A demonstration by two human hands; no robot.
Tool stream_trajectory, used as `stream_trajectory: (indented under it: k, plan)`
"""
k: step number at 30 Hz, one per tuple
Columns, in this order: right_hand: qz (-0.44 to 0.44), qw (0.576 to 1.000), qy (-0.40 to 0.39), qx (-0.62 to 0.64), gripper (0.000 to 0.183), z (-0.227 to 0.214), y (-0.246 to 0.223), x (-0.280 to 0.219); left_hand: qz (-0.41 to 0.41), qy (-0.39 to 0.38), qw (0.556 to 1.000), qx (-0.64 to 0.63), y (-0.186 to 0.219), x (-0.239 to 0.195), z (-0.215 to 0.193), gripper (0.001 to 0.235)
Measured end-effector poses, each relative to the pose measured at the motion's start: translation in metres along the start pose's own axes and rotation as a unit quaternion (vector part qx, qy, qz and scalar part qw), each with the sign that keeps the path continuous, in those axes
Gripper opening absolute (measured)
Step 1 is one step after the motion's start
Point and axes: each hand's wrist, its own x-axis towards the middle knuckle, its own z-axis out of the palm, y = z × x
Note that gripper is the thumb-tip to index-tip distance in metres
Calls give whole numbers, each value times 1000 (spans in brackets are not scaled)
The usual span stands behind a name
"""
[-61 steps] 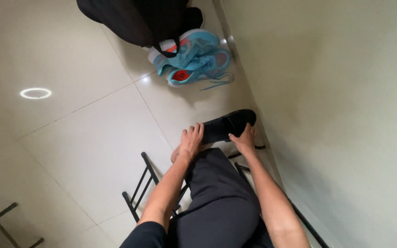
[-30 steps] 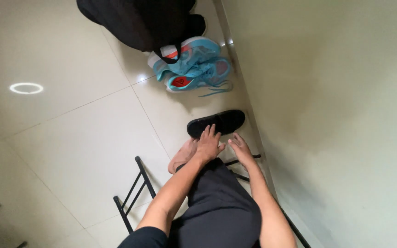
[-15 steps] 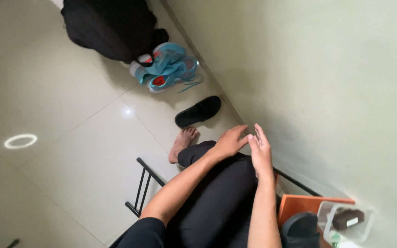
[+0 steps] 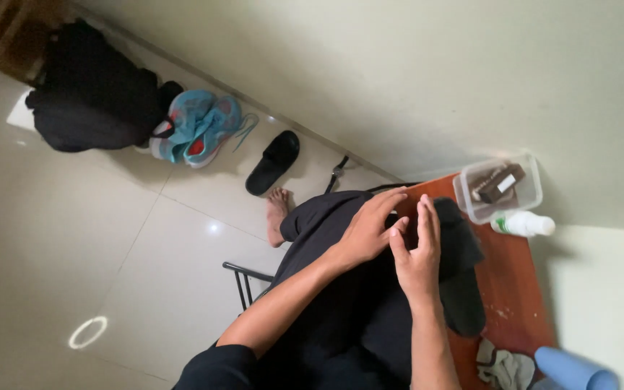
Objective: The person cleans a black slipper by wiping it with a cloth and scrubbing the sole with a brush. They handle the slipper on a small wooden table, flip it to clean the bottom, and continue scrubbing the textured sole.
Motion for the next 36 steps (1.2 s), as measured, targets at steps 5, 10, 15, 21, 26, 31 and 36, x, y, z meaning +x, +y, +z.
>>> stream_trajectory:
  k: [5,10,15,21,26,31,36]
  plan:
    - [25,994,85,-67,66,-47,19,-44,49,-56,997,36,22,-13,20,47]
    - [98,974,130,-155,77,-80,62,-80,79,-101,986,110,15,-16,51,49]
    - [194,977,33,-88,107,-86,79,-90,99,-124,974,160,19,-11,60,49]
    - [208,960,-29,-185,137,-63,90,-106,87,-142,970,176,8,-12,68,51]
    - [204,960,4,-194,138,-55,94,-113,75,-170,969,165,15,-11,63,50]
    - [217,962,-3,-165,135,-53,95,-113,75,-203,957,192,13,4,60,56]
    - [216,954,-68,-194,132,-54,113,-118,315,-224,892,233,34,42,69,71]
